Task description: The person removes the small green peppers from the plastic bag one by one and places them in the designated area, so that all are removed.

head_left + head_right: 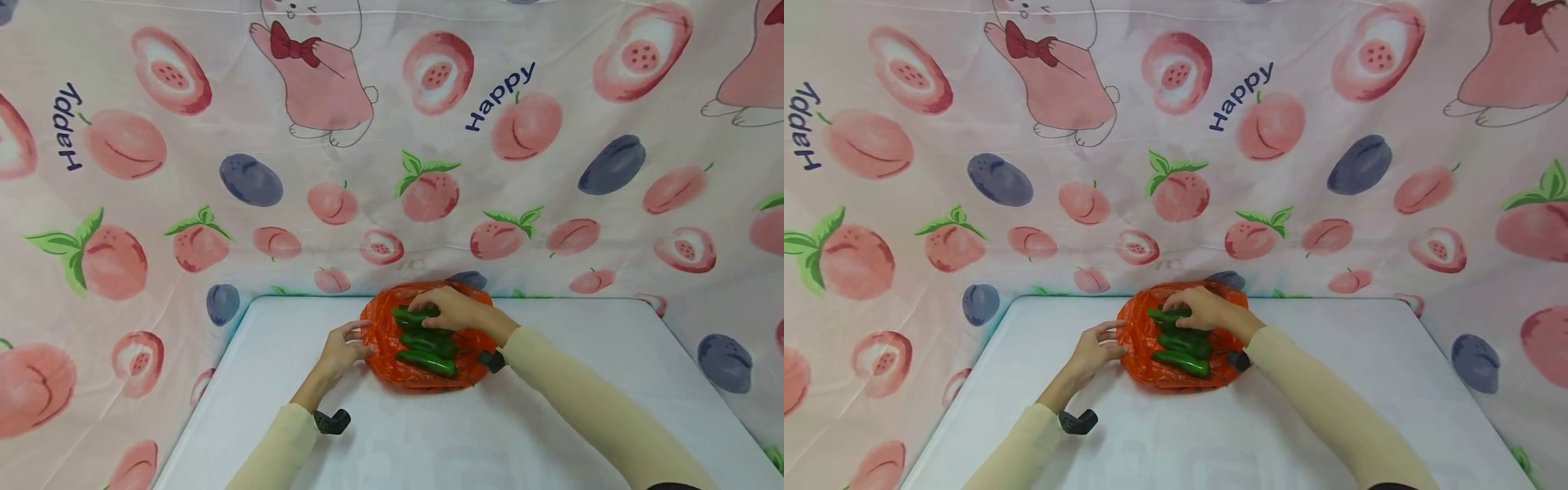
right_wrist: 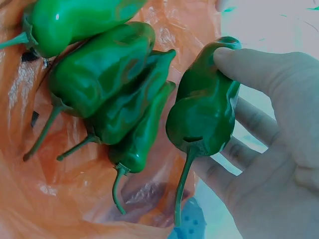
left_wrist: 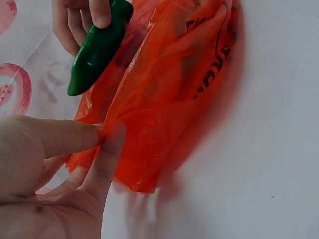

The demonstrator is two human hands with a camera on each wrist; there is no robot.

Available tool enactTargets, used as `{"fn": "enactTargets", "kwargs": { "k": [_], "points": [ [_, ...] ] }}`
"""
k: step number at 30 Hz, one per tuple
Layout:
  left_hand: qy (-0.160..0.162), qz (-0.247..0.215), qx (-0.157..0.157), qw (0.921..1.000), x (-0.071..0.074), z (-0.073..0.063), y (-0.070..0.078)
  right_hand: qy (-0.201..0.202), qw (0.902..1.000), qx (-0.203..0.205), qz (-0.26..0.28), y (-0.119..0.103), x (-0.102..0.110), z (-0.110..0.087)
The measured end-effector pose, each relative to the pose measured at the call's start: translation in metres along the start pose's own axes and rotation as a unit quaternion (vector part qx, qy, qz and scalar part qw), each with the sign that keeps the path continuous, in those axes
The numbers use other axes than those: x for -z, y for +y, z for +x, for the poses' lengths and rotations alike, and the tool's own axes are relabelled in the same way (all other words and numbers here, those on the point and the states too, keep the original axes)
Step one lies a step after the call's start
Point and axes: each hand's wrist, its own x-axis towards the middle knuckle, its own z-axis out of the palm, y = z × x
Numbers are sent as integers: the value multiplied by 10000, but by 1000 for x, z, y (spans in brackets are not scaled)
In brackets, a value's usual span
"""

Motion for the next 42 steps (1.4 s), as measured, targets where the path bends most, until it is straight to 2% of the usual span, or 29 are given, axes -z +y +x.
{"fn": "enactTargets", "kwargs": {
  "k": [7, 15, 21, 33, 38, 42],
  "points": [
    [70, 34, 27, 10000, 1, 2, -1, 219, 9996, 89, 141, 1, 8, -1],
    [55, 37, 209, 9998, 2, 3, -2, 511, 9982, 190, 239, -1, 16, -7],
    [25, 52, 176, 9998, 2, 4, 1, 733, 9964, 180, 376, 0, 21, -14],
    [33, 41, 234, 9997, 1, 6, 1, 1054, 9920, 369, 592, 19, 29, -28],
    [12, 39, 217, 9998, 1, 6, 1, 1085, 9907, 230, 790, 25, 36, -39],
    [16, 104, 235, 9997, 1, 5, 2, 1123, 9902, -68, 830, 28, 43, -50]
  ]
}}
